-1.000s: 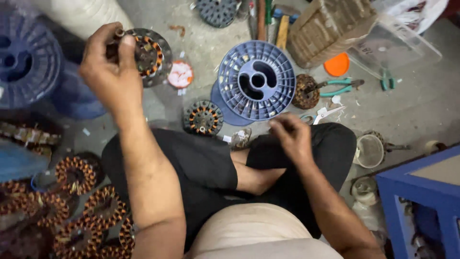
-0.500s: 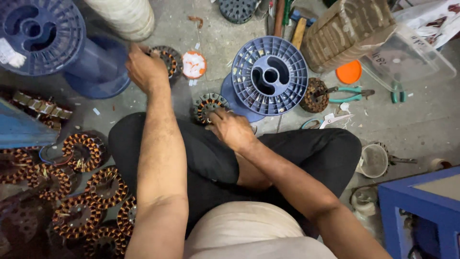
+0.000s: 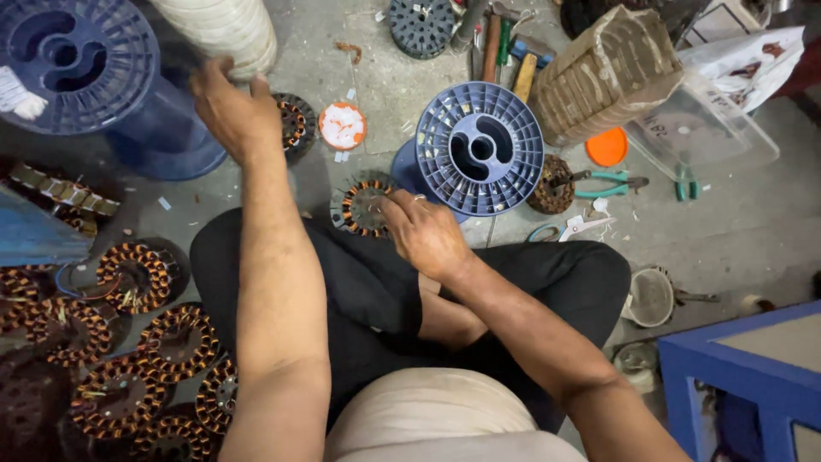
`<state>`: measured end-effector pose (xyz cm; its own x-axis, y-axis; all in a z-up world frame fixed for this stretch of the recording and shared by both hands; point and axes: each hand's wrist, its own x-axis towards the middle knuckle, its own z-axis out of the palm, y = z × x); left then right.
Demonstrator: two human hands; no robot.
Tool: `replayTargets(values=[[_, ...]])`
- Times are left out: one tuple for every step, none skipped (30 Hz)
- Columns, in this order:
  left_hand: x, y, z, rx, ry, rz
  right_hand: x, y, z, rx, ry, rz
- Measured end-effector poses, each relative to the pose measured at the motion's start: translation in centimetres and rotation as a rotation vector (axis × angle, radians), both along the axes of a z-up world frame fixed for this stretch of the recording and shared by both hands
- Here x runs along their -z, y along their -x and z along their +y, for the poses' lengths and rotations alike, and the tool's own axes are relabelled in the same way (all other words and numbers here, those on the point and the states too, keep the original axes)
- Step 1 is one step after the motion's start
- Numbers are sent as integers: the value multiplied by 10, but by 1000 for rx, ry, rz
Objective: The person sits on the floor and assembles a circular electrical component, likely a stator, by inserting copper coils into slots and securing them with white tape. They use scissors to cut the tape and a screwdriver to adjust the coils within the blue plastic housing.
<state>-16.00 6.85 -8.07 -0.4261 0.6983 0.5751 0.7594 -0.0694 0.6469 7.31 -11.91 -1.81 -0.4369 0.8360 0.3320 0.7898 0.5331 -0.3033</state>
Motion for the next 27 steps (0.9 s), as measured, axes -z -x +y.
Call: replayTargets(values=[[-9,7,-4,80,-39,12,-11,3,-1,-11,-4,25],[-18,13,-8,161,-77,23,-23,4,-1,-22,-8,51],[-28,17,-13,294,-60,-135,-35,6,1,-32,-15,76],[-37,20,-18,427,-43,-293,-47,8,5,-49,-40,128],[-46,20,-22,566,-21,-452,-59,9,7,-60,-62,180],[-54,19,-24,647,1,-657,-71,9,9,-70,-84,231],[-61,15,-25,728,25,-866,-85,6,9,-57,-45,252],[-68,11,-26,806,51,-1075,-99,2,9,-45,-7,274],[-75,8,-27,837,69,-1066,-113,-2,10,-32,27,296],[-81,4,-28,868,87,-1056,-128,-7,12,-25,35,309],[-88,-1,-28,906,108,-1045,-143,-15,12,-11,41,321],[-93,-6,-29,942,127,-1030,-157,-23,14,3,46,333],[-98,-11,-32,988,149,-1017,-169,-32,14,4,51,304],[-102,-17,-36,1034,171,-1004,-180,-42,16,6,56,276],[-107,-25,-40,1075,210,-996,-189,-51,17,14,62,245],[-111,-33,-45,1117,249,-987,-194,-60,19,8,54,209],[-116,-40,-50,1159,293,-978,-198,-67,21,5,51,174],[-120,-48,-54,1221,259,-872,-201,-75,23,2,48,138],[-124,-57,-58,1277,221,-764,-203,-83,27,-24,51,109],[-128,-67,-61,1330,179,-655,-203,-91,31,-49,54,79],[-132,-75,-64,1341,142,-540,-201,-97,34,-82,60,53],[-134,-84,-67,1349,102,-426,-199,-101,37,-69,44,33],[-137,-91,-70,1344,62,-310,-195,-105,41,-65,29,17],[-138,-100,-73,1309,77,-237,-191,-108,43,-62,15,1],[-138,-109,-77,1266,91,-165,-188,-111,46,-46,29,-2],[-138,-116,-81,1221,105,-93,-186,-114,48,-30,43,-5],[-138,-123,-83,1192,134,-53,-183,-116,49,-20,56,-8]])
